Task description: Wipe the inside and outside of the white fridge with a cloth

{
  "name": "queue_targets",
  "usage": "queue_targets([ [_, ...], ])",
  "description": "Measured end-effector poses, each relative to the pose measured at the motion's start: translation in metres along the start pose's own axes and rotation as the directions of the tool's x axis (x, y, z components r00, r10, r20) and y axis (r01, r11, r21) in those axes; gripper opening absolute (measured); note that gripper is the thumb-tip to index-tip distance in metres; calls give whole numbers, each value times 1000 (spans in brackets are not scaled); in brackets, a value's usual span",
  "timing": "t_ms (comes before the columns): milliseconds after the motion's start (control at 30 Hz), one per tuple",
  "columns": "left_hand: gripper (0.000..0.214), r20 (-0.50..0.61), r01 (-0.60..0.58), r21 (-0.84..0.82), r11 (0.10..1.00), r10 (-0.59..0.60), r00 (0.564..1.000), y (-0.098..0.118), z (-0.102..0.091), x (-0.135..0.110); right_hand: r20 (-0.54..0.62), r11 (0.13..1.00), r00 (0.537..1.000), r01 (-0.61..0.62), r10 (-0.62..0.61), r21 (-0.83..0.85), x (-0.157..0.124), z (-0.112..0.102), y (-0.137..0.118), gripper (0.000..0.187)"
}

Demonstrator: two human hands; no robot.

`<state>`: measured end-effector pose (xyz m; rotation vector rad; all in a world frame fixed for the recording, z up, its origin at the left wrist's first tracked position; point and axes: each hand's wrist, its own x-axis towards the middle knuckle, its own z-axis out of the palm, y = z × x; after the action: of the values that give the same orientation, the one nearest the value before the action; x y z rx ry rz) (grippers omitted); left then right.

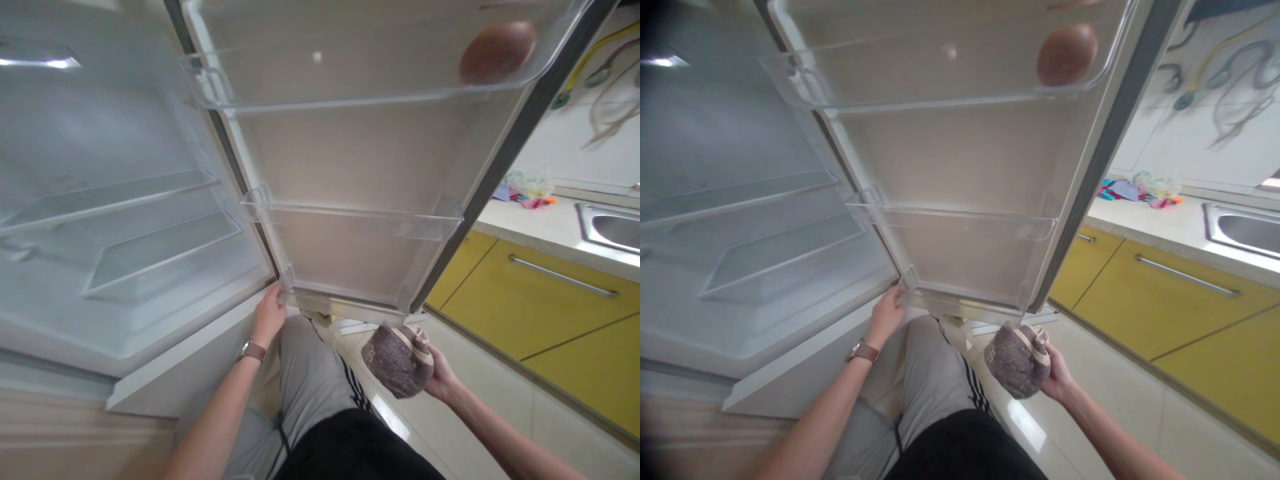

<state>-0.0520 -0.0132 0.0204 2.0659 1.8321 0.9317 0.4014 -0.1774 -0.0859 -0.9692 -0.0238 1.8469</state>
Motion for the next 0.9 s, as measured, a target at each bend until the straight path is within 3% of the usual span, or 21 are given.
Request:
queue_targets([
  [133,55,1,28,3,1000,-28,1000,-1,-2,-1,25,998,999,18,-20,62,7,8,13,30],
  [233,55,-9,38,13,999,-38,999,-3,-2,-1,27,989,994,106,-109,107,10,22,22,34],
  [500,54,-7,21,22,1000,-21,1000,-9,-2,-2,231,956,929,274,-291,103,29,111,48,49],
  [600,55,-3,21,22,1000,-21,1000,-6,-3,-2,284,923,881,381,-379,48,40,128,52,53],
  [667,56,-1,17,13,1000,-17,1000,-3,-3,-3,291,920,878,391,-380,23,45,130,48,51],
  [800,58,7,19,6,1000,-19,1000,3,-1,-3,188,926,907,370,-377,70,48,113,26,45],
  [900,58,2,3,1,1000,-3,1000,6,3,-3,151,892,880,450,-450,36,48,92,3,42],
])
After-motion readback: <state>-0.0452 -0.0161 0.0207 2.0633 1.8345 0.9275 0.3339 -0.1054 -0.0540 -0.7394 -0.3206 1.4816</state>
